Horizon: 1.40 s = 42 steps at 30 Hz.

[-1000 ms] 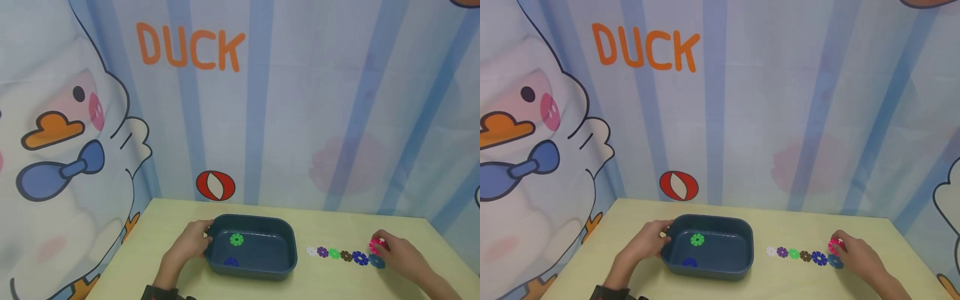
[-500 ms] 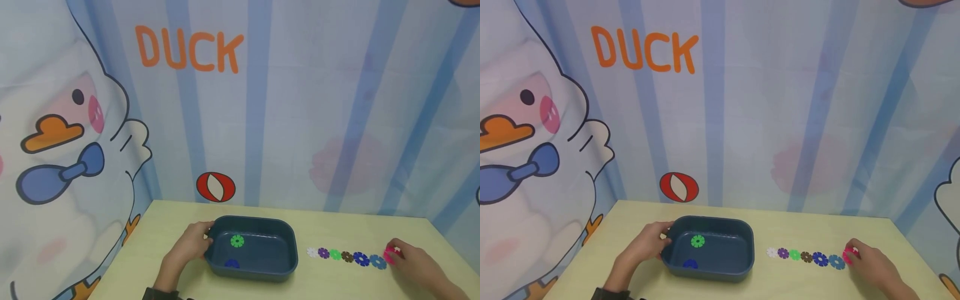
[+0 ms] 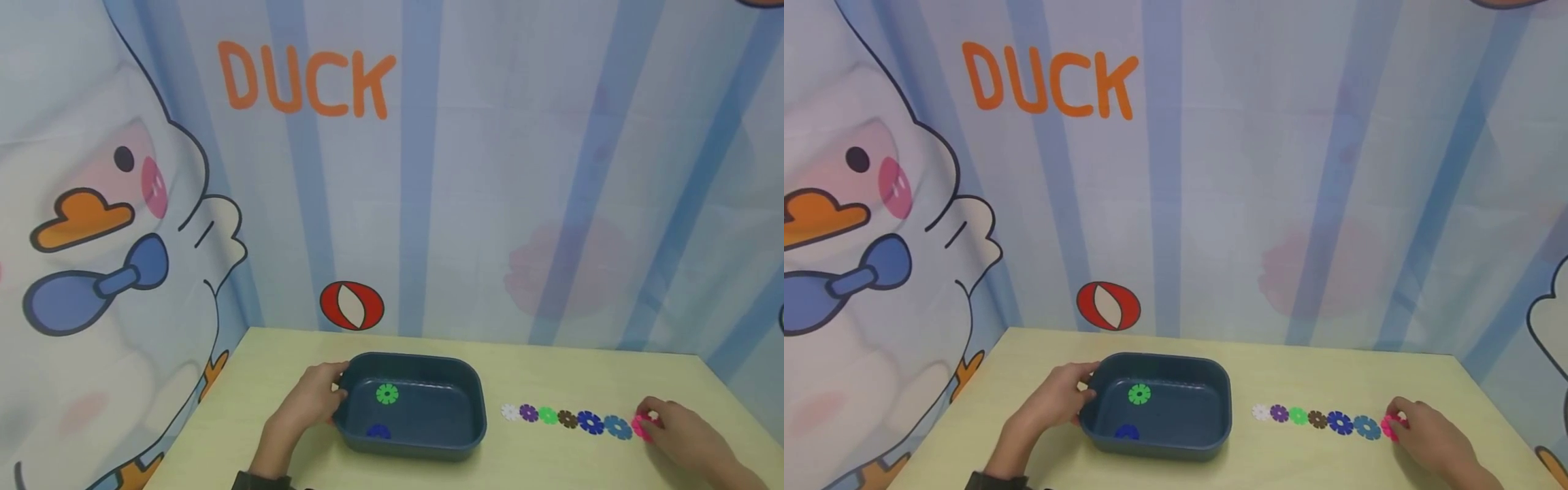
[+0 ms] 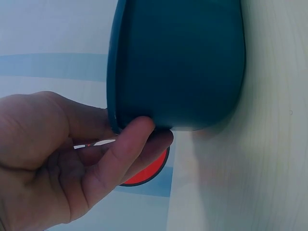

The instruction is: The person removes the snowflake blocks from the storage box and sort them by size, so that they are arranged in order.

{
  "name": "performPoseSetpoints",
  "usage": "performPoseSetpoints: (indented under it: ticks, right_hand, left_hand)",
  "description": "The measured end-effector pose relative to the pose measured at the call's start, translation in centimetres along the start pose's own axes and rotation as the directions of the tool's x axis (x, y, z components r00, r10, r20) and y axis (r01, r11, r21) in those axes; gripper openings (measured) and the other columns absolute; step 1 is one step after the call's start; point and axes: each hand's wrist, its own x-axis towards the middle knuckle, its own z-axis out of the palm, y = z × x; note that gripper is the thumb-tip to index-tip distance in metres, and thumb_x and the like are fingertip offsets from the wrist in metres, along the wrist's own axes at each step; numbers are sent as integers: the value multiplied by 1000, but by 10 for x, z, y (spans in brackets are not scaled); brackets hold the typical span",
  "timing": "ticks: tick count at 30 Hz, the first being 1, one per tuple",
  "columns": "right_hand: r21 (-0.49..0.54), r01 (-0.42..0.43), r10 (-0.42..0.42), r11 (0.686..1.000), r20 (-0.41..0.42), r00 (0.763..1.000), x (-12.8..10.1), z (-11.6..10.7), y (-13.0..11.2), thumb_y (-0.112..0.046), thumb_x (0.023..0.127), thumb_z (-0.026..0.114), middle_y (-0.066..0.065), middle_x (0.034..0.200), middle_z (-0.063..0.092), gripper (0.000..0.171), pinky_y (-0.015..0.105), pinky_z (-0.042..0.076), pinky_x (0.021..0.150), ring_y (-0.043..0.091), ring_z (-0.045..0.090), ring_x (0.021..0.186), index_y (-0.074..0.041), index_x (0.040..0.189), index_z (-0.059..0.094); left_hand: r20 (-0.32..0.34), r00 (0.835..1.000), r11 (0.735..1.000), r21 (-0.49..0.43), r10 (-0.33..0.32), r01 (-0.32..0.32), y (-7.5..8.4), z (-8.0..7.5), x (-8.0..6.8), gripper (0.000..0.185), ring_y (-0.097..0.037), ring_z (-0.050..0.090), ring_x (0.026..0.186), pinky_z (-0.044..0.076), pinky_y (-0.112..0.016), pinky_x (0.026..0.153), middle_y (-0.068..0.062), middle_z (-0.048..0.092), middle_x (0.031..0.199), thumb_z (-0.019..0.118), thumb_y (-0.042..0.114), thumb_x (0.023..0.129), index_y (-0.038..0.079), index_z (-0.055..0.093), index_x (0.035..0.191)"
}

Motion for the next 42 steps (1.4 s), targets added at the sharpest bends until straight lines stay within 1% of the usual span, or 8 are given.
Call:
performPoseSetpoints:
  ticks: [8,15,19,24,28,30,36,42]
  right_hand:
    - [18,-10,10,1000,0,1000,-1,2,0,-27,96,62,0,76,56,22,33,46,60,16,51,68,-5,101,63]
    - [-29,-9,8,1000,-37,999,-5,-2,-5,-23,97,60,3,82,59,18,39,52,64,18,53,73,-5,100,64]
    - [-17,32,-33,999,-61,998,-6,-11,-16,-23,99,55,5,87,60,22,36,52,62,18,52,73,-4,102,64]
    - [115,113,-104,987,-81,991,-8,-21,-42,-29,100,54,4,91,64,29,30,48,56,15,55,67,-3,112,63]
    - [260,180,-169,949,-62,984,-10,-26,-70,-39,101,51,4,86,63,41,28,47,52,14,55,61,-4,122,58]
    - [300,225,-219,927,-55,974,-9,-28,-84,-42,101,49,3,84,63,44,27,47,52,14,55,61,-5,124,57]
    - [310,344,-336,886,-82,938,-9,-28,-129,-45,102,46,-4,85,63,40,25,47,57,10,57,66,-12,121,59]
    - [285,444,-419,849,-146,896,-6,-21,-177,-48,100,48,-11,87,62,34,24,49,63,6,59,68,-21,118,59]
  left_hand:
    - [0,1000,1000,5,-8,8,-1,2,0,52,-20,67,59,55,-30,52,-27,51,139,60,-3,92,-4,46,142]
    - [8,1000,1000,11,-19,19,0,4,2,52,-18,67,59,55,-30,52,-27,52,138,60,-2,93,-3,46,142]
    - [6,999,999,11,-39,39,0,4,2,52,-17,66,58,54,-30,52,-26,52,139,60,-2,93,-2,46,143]
    - [0,999,999,11,-40,40,0,4,1,52,-17,66,58,55,-30,52,-25,51,140,60,-1,93,-2,46,143]
    - [4,1000,1000,3,-27,27,1,4,0,52,-18,66,59,55,-31,51,-25,51,140,59,-2,93,-2,45,143]
    - [7,1000,1000,0,-17,17,1,4,0,52,-18,66,60,55,-31,50,-25,52,139,58,-3,93,-3,45,143]
    - [8,1000,1000,4,-24,24,2,4,0,52,-18,66,60,55,-31,50,-25,50,141,58,-2,94,-3,44,144]
    - [-7,999,999,20,-41,42,4,3,0,53,-18,67,64,55,-30,51,-24,51,140,59,-1,93,-1,44,144]
